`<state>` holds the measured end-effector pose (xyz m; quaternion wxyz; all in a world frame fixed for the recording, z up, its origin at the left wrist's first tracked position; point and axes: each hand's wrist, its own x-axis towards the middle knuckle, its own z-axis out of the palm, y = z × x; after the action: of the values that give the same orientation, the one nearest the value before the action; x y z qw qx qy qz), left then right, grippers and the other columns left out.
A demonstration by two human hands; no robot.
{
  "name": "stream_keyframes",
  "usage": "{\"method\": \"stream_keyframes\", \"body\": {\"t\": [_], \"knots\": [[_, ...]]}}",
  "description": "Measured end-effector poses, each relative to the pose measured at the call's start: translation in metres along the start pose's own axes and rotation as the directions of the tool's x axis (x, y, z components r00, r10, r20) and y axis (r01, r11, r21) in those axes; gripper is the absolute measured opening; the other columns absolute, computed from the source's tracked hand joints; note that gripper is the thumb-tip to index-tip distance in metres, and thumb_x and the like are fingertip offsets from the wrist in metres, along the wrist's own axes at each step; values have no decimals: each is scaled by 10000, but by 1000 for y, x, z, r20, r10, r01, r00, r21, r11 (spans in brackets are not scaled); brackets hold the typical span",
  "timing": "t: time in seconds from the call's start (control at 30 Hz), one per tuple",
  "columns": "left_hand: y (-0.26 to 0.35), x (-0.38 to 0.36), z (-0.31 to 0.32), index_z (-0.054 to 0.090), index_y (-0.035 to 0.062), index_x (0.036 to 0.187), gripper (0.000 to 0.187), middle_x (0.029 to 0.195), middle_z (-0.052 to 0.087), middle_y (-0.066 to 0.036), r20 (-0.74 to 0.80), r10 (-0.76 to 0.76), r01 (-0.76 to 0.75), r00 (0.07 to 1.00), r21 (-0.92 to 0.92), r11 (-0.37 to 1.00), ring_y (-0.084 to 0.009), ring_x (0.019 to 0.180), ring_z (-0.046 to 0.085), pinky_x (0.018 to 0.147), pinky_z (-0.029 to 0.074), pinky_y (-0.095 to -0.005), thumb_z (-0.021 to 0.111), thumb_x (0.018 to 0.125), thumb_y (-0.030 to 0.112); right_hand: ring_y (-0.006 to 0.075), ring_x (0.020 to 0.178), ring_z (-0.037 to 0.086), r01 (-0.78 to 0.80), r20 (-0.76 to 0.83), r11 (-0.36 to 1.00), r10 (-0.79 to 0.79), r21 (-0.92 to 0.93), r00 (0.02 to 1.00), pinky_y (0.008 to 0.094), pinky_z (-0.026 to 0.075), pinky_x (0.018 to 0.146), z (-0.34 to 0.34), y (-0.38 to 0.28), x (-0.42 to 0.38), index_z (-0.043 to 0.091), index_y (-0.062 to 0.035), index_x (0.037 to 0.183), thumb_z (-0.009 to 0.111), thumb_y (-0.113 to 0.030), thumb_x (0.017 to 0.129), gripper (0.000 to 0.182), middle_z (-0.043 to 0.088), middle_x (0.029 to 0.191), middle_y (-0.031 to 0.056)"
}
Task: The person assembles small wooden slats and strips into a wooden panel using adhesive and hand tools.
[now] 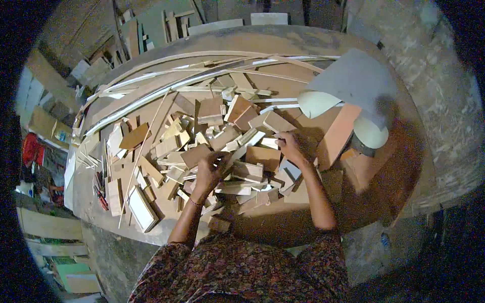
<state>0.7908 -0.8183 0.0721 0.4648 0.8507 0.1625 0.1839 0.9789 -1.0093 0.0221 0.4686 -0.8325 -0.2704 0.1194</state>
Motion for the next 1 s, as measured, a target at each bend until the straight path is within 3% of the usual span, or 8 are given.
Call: {"method": "stream_keyframes", "body": {"t": [0.33,0.43,0.53,0.77,0.8,0.83,0.9,1.0], "knots": [[-4,4,6,609,-19,856,162,782,607,-192,-38,-21,19,999,-53,998,-273,655,608,586,465,-342,559,777,113,241,896,556,103,83,995,-101,-16,991,316,418,809,3,-8,-5,582,-7,965,638,-91,716,268,598,937,129],[-9,6,15,602,-20,855,151,764,591,-214,-35,41,-43,999,-42,998,-324,652,593,578,455,-365,549,775,96,162,869,546,155,161,988,-155,14,975,289,422,784,-2,-23,-4,584,-14,999,618,-100,747,269,605,952,99],[-10,8,14,598,-22,860,153,776,582,-217,-33,62,-62,998,-1,998,-345,650,581,587,452,-375,546,776,95,230,897,551,106,229,993,-114,47,967,312,408,818,-4,-42,3,585,-6,940,615,-62,716,233,601,920,122],[-10,15,5,593,2,878,164,820,585,-193,-103,66,-70,992,-33,997,-331,691,582,607,459,-374,568,751,103,203,834,559,79,83,996,-75,-43,994,297,433,774,0,-42,30,577,6,943,615,-73,740,221,594,900,113],[-15,10,2,594,4,880,171,824,587,-190,-130,95,-100,987,-35,994,-330,694,582,609,461,-373,573,742,103,200,839,563,25,59,991,-33,129,998,304,442,773,1,-52,30,573,14,943,593,-54,755,201,598,895,108],[-18,8,-1,590,1,911,211,843,596,-175,-130,84,-89,988,-29,996,-294,706,591,626,469,-347,597,710,67,194,852,563,154,69,986,-158,56,985,307,448,769,0,-39,39,567,24,949,575,-43,767,193,599,900,106],[-21,1,-11,589,4,933,248,848,601,-160,-165,97,-95,982,17,995,-259,701,596,629,473,-329,611,687,24,189,889,557,6,123,992,-21,122,992,303,442,783,-1,-72,34,564,21,963,575,-38,769,203,592,902,115],[-28,-9,-20,597,10,887,173,822,586,-169,-211,37,-37,977,1,999,-305,682,576,612,455,-366,576,719,43,172,886,547,97,75,988,-107,122,991,291,442,757,15,-31,44,566,20,953,599,-4,737,220,583,901,105]]}}
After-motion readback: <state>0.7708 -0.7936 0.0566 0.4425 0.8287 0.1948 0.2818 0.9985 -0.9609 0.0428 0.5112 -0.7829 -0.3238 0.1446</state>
